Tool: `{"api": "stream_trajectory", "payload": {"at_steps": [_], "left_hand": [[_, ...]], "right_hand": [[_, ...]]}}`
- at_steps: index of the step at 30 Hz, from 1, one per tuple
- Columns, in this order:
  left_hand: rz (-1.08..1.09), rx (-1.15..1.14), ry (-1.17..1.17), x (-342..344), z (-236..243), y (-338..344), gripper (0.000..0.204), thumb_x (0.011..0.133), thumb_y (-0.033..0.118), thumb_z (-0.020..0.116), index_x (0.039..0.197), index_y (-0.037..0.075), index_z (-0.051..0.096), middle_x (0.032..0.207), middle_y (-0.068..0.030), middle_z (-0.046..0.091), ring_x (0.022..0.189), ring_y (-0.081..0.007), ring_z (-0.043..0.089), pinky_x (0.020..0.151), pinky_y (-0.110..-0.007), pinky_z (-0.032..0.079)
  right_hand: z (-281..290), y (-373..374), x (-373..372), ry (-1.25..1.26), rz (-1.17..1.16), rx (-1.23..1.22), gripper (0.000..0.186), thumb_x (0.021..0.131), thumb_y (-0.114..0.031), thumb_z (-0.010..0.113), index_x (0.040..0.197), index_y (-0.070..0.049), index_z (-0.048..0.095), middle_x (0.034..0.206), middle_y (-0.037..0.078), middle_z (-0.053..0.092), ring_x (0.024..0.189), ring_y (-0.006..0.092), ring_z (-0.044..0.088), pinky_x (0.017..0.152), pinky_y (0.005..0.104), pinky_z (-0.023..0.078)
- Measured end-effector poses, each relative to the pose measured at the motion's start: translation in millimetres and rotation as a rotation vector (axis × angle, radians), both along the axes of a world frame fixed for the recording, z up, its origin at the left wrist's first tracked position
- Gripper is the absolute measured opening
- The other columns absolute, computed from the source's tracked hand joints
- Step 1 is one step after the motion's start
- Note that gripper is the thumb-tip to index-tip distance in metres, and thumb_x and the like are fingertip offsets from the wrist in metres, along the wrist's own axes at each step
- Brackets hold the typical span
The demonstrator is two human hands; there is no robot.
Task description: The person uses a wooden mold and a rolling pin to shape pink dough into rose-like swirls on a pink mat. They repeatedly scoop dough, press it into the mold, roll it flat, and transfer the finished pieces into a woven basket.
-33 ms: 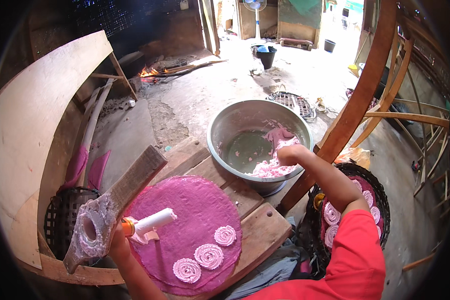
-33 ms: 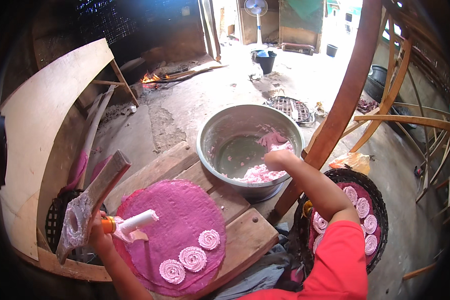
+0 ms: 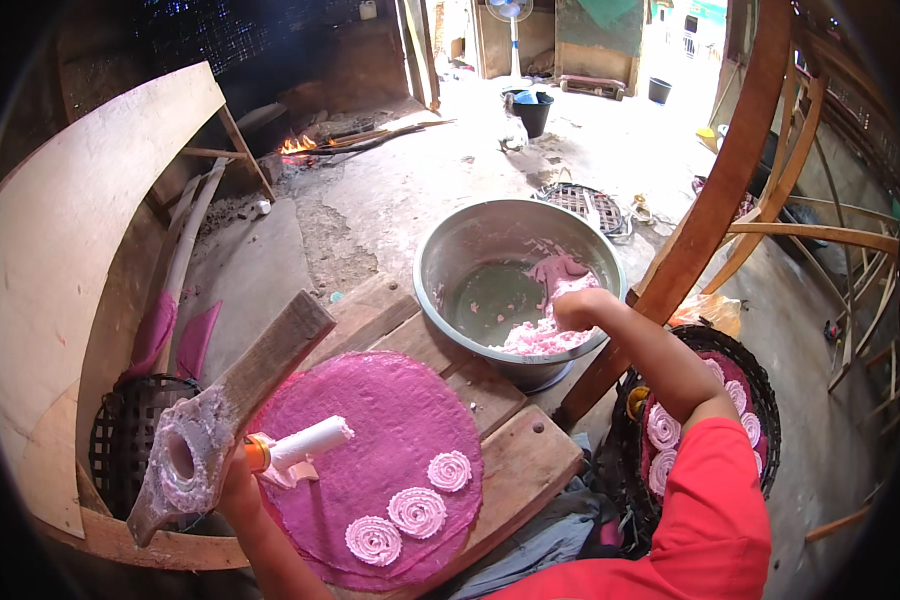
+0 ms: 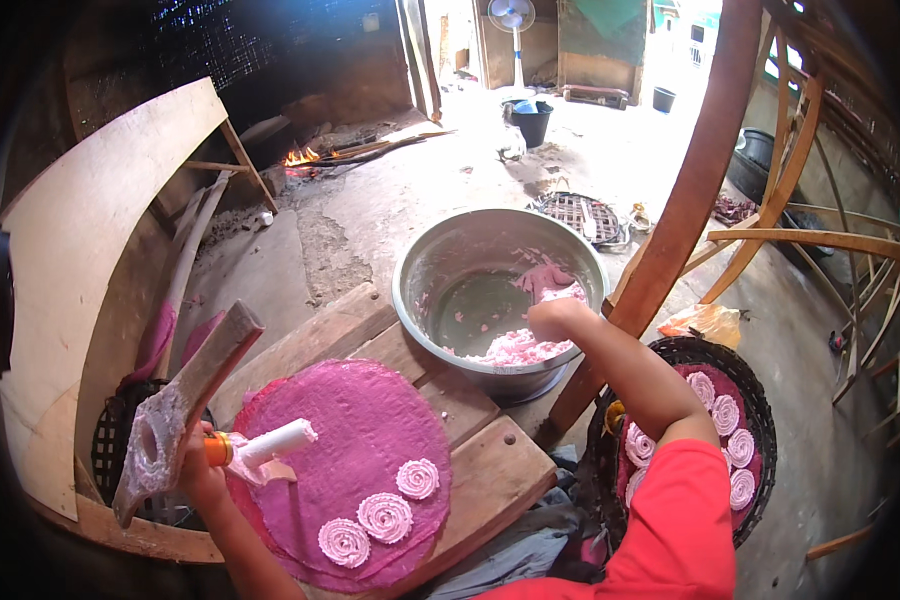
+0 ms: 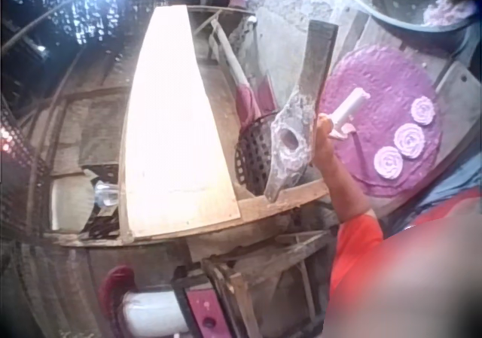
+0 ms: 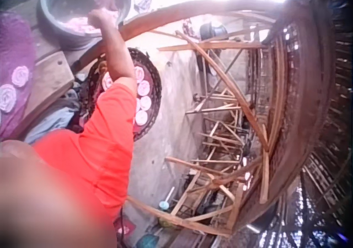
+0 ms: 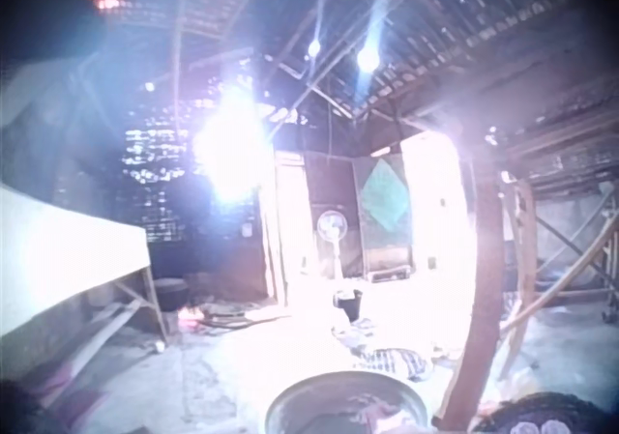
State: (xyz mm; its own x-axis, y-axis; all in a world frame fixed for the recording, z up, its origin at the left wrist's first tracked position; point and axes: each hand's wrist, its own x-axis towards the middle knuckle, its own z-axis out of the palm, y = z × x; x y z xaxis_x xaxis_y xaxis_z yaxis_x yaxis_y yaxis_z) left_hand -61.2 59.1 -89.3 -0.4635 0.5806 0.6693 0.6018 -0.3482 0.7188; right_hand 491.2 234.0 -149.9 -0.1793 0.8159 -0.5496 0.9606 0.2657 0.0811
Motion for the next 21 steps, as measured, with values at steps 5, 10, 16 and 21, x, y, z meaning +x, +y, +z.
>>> {"api": "stream_trajectory", "payload": {"at_steps": [5, 10, 16, 21], "left_hand": [[-0.143, 0.057, -0.012, 43, 19, -4, 0.022, 0.083, 0.014, 0.067, 0.100, 0.000, 0.064, 0.090, -0.0056, 0.062, 0.079, -0.0162, 0.060, 0.075, -0.032, 0.050], [-0.245, 0.009, 0.234, 71, 58, -1, 0.026, 0.080, 0.010, 0.073, 0.102, 0.002, 0.063, 0.095, -0.0068, 0.063, 0.080, -0.0190, 0.060, 0.077, -0.035, 0.050], [-0.031, 0.257, 1.158, 101, 78, 12, 0.015, 0.078, 0.010, 0.070, 0.079, 0.010, 0.055, 0.076, -0.0055, 0.056, 0.068, -0.0241, 0.058, 0.063, -0.036, 0.050], [-0.139, 0.169, 0.798, 93, 85, -10, 0.024, 0.073, 0.016, 0.078, 0.083, 0.009, 0.058, 0.078, -0.0062, 0.060, 0.073, -0.0255, 0.061, 0.075, -0.040, 0.053]], "right_hand": [[13, 22, 12, -0.217, 0.542, -0.178, 0.010, 0.075, -0.004, 0.063, 0.082, -0.001, 0.070, 0.078, 0.014, 0.069, 0.066, 0.0273, 0.065, 0.057, 0.0400, 0.050], [99, -27, 18, 0.178, 0.116, 0.026, 0.018, 0.093, -0.012, 0.053, 0.098, -0.002, 0.068, 0.063, 0.006, 0.061, 0.054, 0.0156, 0.056, 0.048, 0.0341, 0.044], [175, -73, 17, 0.446, -0.284, 0.136, 0.019, 0.090, -0.015, 0.055, 0.100, -0.005, 0.069, 0.074, 0.005, 0.065, 0.062, 0.0143, 0.062, 0.056, 0.0338, 0.051], [96, -25, -2, -0.358, 0.528, -0.010, 0.020, 0.080, -0.010, 0.062, 0.094, -0.001, 0.073, 0.094, 0.017, 0.071, 0.083, 0.0292, 0.068, 0.070, 0.0414, 0.053]]}}
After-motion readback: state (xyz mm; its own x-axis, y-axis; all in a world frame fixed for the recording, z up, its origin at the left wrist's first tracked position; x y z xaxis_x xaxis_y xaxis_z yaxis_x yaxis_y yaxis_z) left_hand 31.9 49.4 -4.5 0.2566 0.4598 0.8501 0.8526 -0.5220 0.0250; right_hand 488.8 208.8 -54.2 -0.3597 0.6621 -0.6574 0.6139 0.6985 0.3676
